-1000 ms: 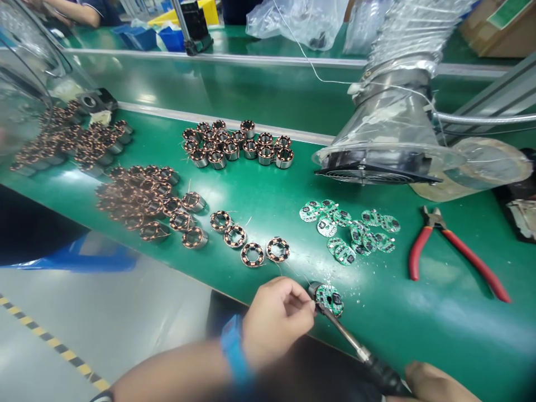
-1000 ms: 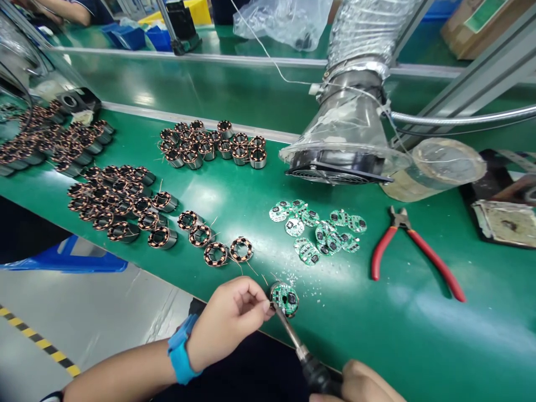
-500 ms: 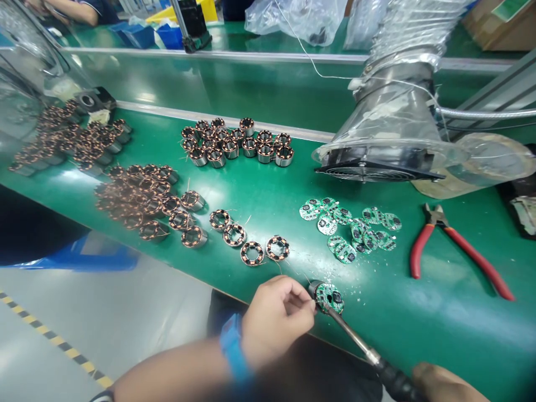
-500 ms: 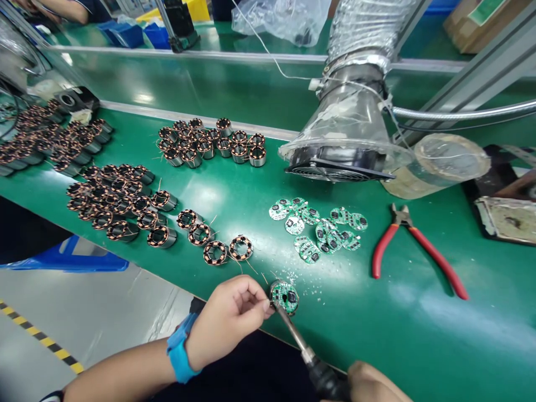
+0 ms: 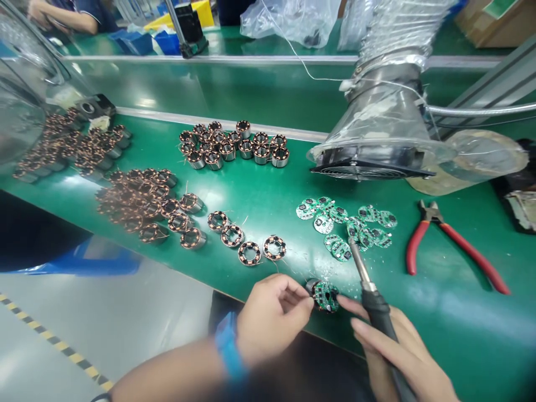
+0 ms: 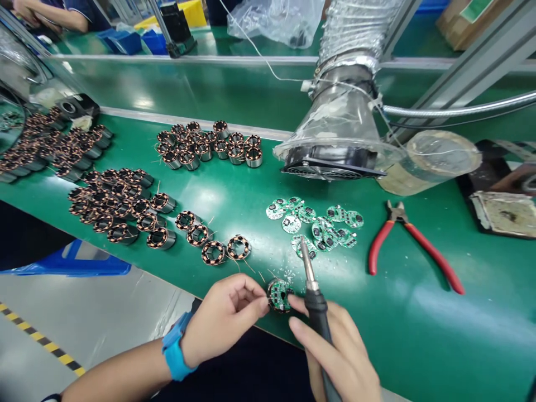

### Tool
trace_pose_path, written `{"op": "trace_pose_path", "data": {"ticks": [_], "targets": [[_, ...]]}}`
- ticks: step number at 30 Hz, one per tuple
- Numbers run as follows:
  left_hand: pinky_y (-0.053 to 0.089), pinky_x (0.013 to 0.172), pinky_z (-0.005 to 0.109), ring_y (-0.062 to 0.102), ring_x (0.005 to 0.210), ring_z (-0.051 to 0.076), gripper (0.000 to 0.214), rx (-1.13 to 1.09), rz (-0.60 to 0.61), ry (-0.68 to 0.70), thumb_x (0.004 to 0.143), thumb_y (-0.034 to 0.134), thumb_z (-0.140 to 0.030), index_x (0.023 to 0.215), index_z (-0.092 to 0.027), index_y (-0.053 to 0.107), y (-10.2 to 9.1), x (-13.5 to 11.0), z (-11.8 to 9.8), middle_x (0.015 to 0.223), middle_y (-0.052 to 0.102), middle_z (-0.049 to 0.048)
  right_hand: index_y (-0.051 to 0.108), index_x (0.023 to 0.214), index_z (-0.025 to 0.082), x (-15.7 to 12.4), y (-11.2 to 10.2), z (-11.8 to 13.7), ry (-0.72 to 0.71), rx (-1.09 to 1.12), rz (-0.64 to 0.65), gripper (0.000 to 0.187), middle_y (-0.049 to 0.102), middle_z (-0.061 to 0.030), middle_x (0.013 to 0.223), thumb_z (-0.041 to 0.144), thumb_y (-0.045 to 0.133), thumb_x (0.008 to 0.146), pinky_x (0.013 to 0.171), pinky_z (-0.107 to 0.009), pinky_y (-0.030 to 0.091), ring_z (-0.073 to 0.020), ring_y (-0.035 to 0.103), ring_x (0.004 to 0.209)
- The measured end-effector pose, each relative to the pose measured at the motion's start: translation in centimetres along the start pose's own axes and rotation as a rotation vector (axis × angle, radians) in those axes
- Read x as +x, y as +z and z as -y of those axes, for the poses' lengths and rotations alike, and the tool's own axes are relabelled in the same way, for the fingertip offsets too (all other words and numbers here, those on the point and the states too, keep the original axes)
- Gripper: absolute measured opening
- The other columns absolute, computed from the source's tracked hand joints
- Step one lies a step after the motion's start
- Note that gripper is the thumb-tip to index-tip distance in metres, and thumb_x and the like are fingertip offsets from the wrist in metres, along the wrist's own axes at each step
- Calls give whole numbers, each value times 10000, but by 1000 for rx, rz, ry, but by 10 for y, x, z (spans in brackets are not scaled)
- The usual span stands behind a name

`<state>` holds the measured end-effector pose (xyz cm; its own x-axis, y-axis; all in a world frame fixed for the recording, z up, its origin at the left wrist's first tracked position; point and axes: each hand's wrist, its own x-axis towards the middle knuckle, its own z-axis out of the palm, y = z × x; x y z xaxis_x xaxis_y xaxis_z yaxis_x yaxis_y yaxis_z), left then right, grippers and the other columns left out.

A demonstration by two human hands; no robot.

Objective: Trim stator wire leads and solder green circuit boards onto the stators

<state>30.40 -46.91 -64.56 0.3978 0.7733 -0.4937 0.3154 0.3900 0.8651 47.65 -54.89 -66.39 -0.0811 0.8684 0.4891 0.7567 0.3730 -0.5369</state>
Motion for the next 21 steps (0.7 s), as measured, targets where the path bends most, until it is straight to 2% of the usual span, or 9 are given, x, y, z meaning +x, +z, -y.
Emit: {"op": "trace_pose_path", "data": {"ticks": [3, 4, 8, 11, 13, 15, 18, 21], "targets": [[527, 668, 299, 633, 717, 169, 303, 7, -27, 57, 782, 554, -300, 1013, -113, 612, -1, 3, -3, 829, 653, 88, 556, 914, 175, 3, 17, 1, 31, 6, -77, 242, 651, -168, 1044, -6, 595, 758, 812, -396, 440, -259, 580, 979], [529, 663, 294, 635, 711, 165, 310, 12, -37, 77, 801, 535, -303, 1035, -120, 621, -1, 4, -4, 846, 654, 88, 537, 901, 175, 2, 20, 2, 46, 25, -97, 250, 653, -176, 1039, 10, 632, 740, 809, -407, 444, -264, 589, 971], [523, 668, 269, 632, 707, 151, 214, -16, -106, 137, 796, 567, -269, 912, -153, 705, 5, 8, -4, 864, 672, 74, 495, 945, 168, -1, 26, 4, 124, 122, -127, 308, 675, -166, 999, 17, 657, 732, 815, -388, 475, -246, 621, 952], [521, 695, 254, 640, 777, 164, 152, -26, -151, 193, 759, 626, -231, 864, -175, 722, 9, 8, -3, 867, 695, 62, 500, 965, 179, 1, 26, 4, 123, 158, -111, 333, 683, -149, 1016, -18, 635, 732, 850, -368, 477, -230, 614, 992], [518, 719, 249, 640, 798, 163, 157, 77, -160, 286, 776, 612, -217, 885, -189, 721, 8, 6, -2, 857, 703, 58, 498, 973, 188, 3, 26, 4, 114, 175, -100, 329, 684, -144, 1037, -21, 611, 745, 865, -362, 480, -221, 615, 1009], [518, 725, 263, 637, 775, 162, 214, 283, -147, 394, 829, 536, -212, 962, -197, 703, 4, 4, -1, 844, 700, 68, 487, 984, 194, 6, 26, 4, 110, 186, -88, 335, 685, -143, 1052, -19, 602, 752, 872, -357, 483, -214, 616, 1019], [521, 735, 343, 631, 782, 206, 305, 600, -94, 475, 872, 434, -213, 1090, -190, 646, -4, -1, 2, 866, 684, 111, 478, 992, 195, 9, 27, 4, 116, 186, -74, 336, 682, -151, 1069, -11, 597, 755, 888, -357, 482, -212, 610, 1044], [507, 783, 408, 620, 873, 253, 337, 667, -22, 510, 863, 428, -206, 1146, -198, 610, -10, -4, 5, 943, 669, 132, 490, 977, 193, 11, 29, 5, 129, 173, -69, 304, 682, -160, 1071, 8, 597, 760, 891, -356, 489, -214, 616, 1043]]}}
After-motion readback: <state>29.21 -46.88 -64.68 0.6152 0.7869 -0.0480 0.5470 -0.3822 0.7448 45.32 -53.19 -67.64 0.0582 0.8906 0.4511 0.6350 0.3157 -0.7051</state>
